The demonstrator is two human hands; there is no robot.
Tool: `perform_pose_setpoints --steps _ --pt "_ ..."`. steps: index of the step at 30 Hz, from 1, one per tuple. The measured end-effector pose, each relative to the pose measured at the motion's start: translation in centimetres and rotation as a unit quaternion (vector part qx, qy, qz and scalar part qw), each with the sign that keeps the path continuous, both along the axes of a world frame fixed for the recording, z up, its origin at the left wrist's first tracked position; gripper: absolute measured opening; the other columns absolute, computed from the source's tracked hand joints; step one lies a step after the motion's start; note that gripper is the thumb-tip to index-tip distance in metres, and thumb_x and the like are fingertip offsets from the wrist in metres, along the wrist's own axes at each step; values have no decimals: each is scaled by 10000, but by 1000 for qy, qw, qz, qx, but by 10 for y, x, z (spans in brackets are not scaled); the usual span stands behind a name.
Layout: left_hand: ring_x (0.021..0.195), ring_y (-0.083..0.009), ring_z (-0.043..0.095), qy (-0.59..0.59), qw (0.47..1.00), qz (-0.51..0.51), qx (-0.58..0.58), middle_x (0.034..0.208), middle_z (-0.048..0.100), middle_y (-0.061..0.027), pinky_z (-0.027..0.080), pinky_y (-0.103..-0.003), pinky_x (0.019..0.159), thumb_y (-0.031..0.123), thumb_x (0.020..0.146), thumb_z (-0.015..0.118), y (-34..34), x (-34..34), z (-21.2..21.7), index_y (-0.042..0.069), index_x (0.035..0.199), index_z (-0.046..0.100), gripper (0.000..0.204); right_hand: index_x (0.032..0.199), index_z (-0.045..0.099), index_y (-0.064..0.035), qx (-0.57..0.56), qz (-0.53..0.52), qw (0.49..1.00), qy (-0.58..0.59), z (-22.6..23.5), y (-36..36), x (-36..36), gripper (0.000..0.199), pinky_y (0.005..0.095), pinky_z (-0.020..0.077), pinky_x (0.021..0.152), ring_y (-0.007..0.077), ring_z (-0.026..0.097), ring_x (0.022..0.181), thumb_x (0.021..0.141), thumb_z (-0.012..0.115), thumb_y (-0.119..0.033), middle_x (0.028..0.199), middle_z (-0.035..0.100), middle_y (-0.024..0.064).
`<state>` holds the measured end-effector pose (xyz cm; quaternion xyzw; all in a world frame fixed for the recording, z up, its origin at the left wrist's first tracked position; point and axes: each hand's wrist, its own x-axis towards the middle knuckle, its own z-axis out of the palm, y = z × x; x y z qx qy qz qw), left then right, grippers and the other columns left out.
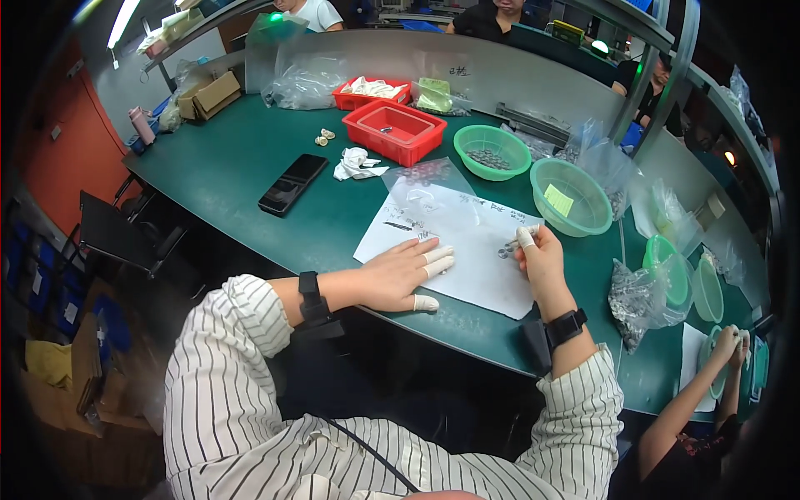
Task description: The person picks up a metal disc and a pin by hand, inserts the pin into the disc's center hole, and repeats the process with several sets. After assembling the pieces on a sheet of paper, they move the items into a plastic bag.
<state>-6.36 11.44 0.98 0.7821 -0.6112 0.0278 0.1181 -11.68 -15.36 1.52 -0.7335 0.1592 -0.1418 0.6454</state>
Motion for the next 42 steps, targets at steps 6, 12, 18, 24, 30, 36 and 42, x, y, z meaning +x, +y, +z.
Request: perform_pose_setpoints --steps 6,12,18,24,30,36,42 --pt "1393 -342 173 4 999 23 37 1483 253 -172 144 -452 1133 611 887 389 3 -1 -5 41 1429 259 798 835 556 -68 -1 -2 1000 5 -9 -6 3 156 211 331 424 53 407 472 910 582 -202 636 549 -7" --pt "1384 -348 193 -1 999 22 36 1480 260 -174 153 -453 1129 623 889 369 2 2 -9 51 1432 262 795 832 563 -70 4 10 1000 19 -11 -14 4 161 216 329 414 58 408 456 906 588 -211 621 540 -9" --pt "1378 -362 202 -17 999 17 47 1481 256 -175 168 -450 1124 612 894 375 0 1 -5 61 1437 257 783 840 570 -64 -7 33 999 29 -5 -14 1 169 222 350 408 61 418 441 897 599 -221 608 534 -5" --pt "1370 -371 219 -19 999 -4 40 1471 276 -180 178 -439 1123 598 900 371 -4 -1 -5 53 1427 272 764 843 576 -69 5 37 999 14 -12 -18 4 165 221 364 417 62 438 455 896 597 -224 612 536 -7" --pt "1376 -378 198 -11 999 -1 53 1469 277 -186 172 -445 1124 614 891 365 -2 1 -3 53 1432 260 787 848 586 -76 1 51 999 18 -9 -12 3 154 220 367 423 60 440 464 900 593 -221 626 545 -13" --pt "1380 -383 180 -3 998 -10 69 1475 255 -197 161 -454 1124 609 894 363 -6 5 -1 49 1434 251 786 847 596 -75 24 43 999 11 -13 -18 7 158 226 363 419 62 448 471 892 602 -226 631 553 -11" --pt "1377 -416 159 13 993 7 113 1477 209 -240 156 -455 1122 570 908 382 -17 -1 4 14 1434 226 781 825 600 -81 35 20 999 6 -17 -23 11 175 234 361 410 63 447 457 885 612 -246 608 549 -18"
